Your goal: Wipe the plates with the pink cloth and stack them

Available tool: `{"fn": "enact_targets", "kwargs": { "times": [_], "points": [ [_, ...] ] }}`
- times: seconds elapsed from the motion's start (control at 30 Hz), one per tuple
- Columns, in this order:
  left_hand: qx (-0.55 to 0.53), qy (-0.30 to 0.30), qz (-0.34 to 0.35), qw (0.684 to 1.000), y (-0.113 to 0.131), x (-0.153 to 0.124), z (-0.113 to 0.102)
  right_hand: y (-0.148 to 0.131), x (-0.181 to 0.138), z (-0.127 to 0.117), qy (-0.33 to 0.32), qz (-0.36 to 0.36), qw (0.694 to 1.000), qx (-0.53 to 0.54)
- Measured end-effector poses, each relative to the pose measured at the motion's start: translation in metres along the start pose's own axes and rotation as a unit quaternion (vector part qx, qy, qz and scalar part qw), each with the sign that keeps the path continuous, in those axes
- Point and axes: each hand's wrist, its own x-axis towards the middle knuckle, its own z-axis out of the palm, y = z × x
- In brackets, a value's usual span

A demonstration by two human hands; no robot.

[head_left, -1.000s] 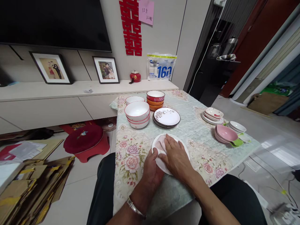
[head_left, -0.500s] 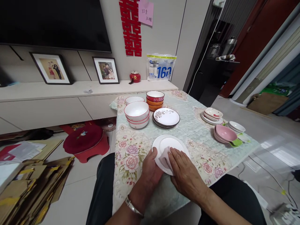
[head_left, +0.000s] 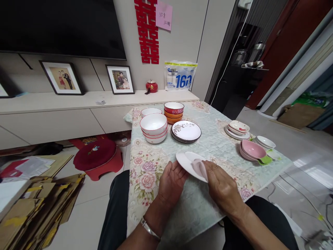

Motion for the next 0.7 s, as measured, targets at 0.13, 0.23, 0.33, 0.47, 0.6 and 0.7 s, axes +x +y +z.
{"fn": "enact_targets", "kwargs": {
  "times": [0.13,0.23,0.33,0.47,0.6,0.7],
  "points": [
    [0.018,0.040,-0.009,0.999,0.000,0.001,-0.004,0.016,0.004,-0.014,0.032,0.106,0.993,0.044],
    [0.031,0.062,-0.006,0.998,-0.001,0.000,-0.005,0.027,0.008,-0.026,0.017,0.298,0.945,0.132],
    [0.033,0.060,0.006,0.998,-0.002,-0.001,-0.002,0.034,0.015,-0.034,0.027,0.494,0.827,0.268],
    [0.041,-0.015,0.026,0.999,-0.005,-0.004,0.005,0.034,0.023,-0.030,0.035,0.615,0.622,0.484],
    [0.055,-0.095,0.023,0.994,-0.007,-0.010,0.007,0.024,0.025,-0.019,-0.002,0.637,0.515,0.574],
    [0.072,-0.082,-0.006,0.994,-0.009,-0.012,0.005,0.018,0.022,-0.009,-0.031,0.633,0.483,0.604]
  ]
}}
